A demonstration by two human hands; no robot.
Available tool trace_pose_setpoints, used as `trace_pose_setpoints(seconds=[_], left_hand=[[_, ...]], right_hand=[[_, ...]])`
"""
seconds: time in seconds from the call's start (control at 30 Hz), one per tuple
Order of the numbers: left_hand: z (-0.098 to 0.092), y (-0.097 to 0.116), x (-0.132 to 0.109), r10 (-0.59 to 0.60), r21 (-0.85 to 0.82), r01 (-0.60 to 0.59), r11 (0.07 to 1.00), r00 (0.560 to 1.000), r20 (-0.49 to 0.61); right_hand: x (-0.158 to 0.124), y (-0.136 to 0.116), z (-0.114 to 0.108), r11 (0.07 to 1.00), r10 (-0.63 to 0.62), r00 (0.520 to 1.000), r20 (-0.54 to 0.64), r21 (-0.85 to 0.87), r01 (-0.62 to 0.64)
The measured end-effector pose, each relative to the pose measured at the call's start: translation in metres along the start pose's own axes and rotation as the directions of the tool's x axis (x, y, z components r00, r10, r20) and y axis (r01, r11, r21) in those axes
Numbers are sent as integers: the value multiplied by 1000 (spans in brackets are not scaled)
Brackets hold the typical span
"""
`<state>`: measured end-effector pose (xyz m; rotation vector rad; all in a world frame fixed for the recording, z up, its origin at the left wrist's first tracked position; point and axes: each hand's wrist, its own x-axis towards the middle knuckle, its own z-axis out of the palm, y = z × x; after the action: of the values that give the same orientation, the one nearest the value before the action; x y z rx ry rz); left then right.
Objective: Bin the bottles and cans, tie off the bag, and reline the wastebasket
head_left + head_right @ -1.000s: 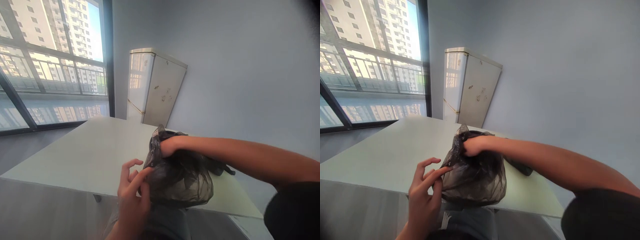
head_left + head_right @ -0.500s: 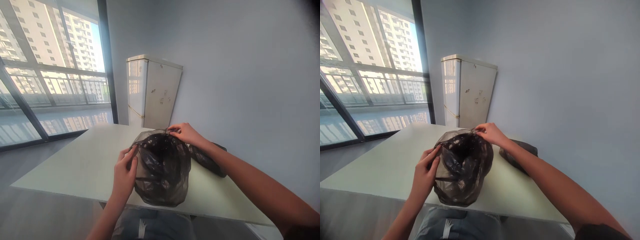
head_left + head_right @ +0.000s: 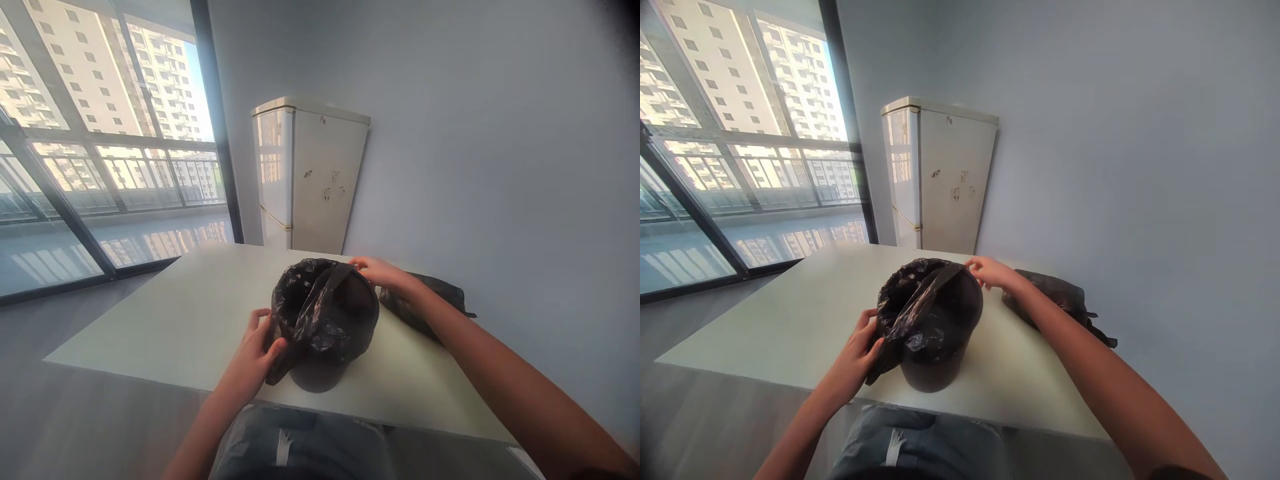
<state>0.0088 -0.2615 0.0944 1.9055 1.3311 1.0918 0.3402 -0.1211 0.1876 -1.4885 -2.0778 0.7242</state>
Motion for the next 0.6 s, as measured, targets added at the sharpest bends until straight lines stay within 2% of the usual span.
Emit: trace_pose_setpoints(seconds=[0.07,0.13,0.17,0.23,0.3,0.37,0.43,0.53,0.6], left_hand=[[-3,4,-2,16,84,0,996,981,-193],[-3,7,0,89,107,-57,993,940,-330],[-2,7,2,124,72,-106,992,935,-331],[1,9,6,166,-69,-187,980,956,-241],[5,10,8,169,-204,-198,959,974,-152],[8,10,9,163,-269,-190,944,979,-121],[10,9,9,166,-293,-196,936,978,-123],[11,5,8,141,-307,-165,937,985,-101],[12,1,7,109,-311,-124,942,992,-65]], right_hand=[[-20,-10,-18,991,-131,981,-144,-4,132],[-37,-26,-31,950,-308,928,-209,-18,311],[-43,-35,-34,921,-387,905,-179,-36,387],[-49,-52,-32,852,-520,852,-54,-96,514],[-44,-65,-22,784,-600,797,71,-144,603],[-34,-72,-12,761,-631,768,105,-106,640],[-25,-71,-7,796,-605,796,21,17,605],[-24,-54,-11,839,-458,872,-170,240,488],[-35,-35,-19,857,-378,891,-251,270,439]])
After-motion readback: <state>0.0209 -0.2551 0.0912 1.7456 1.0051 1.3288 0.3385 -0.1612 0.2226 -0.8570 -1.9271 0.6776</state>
